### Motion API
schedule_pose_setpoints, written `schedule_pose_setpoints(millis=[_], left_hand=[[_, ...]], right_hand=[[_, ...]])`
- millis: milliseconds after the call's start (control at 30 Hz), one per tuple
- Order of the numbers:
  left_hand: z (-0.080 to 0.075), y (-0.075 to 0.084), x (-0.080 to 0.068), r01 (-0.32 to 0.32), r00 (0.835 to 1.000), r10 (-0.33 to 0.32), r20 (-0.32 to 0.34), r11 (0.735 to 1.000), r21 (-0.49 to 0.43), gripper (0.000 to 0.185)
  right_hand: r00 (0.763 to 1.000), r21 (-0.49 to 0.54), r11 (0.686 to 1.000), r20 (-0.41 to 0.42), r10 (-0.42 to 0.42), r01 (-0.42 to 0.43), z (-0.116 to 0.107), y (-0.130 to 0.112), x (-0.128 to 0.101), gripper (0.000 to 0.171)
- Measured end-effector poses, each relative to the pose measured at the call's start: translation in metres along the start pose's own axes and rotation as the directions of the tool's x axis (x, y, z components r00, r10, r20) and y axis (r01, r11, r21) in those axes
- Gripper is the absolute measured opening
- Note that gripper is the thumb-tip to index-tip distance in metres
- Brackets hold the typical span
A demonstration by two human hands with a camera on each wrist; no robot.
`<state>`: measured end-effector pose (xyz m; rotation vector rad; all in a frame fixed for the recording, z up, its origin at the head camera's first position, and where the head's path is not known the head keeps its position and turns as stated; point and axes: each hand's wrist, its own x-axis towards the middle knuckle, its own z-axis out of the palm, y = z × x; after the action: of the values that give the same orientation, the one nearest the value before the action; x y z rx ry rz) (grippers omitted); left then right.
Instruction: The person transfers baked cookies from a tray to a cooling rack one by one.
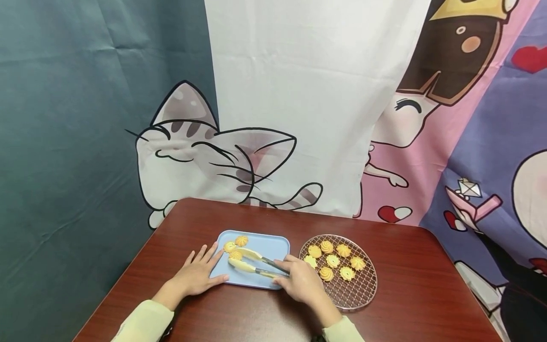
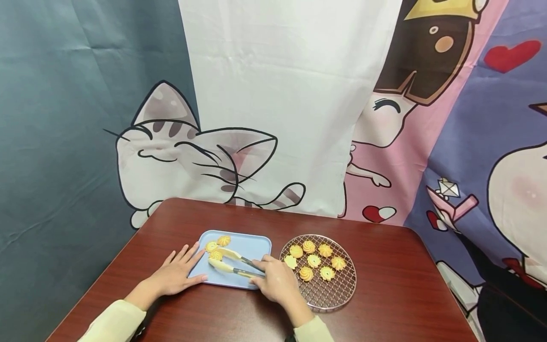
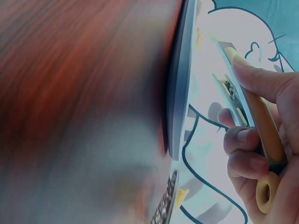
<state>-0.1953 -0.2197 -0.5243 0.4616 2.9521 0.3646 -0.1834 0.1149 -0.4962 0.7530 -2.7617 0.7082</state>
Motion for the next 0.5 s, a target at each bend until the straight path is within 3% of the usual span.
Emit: schedule_pose_setpoints(millis=[500], left_hand=[[-0.002,0.005,-0.003,-0.008,0.999,0.008,-0.032,1.000,-0.011,0.087]], right_hand=[[0.998,-0.030,0.999,-0.059,0.025,-0.027,-0.026,0.017,-0.026,0.052]])
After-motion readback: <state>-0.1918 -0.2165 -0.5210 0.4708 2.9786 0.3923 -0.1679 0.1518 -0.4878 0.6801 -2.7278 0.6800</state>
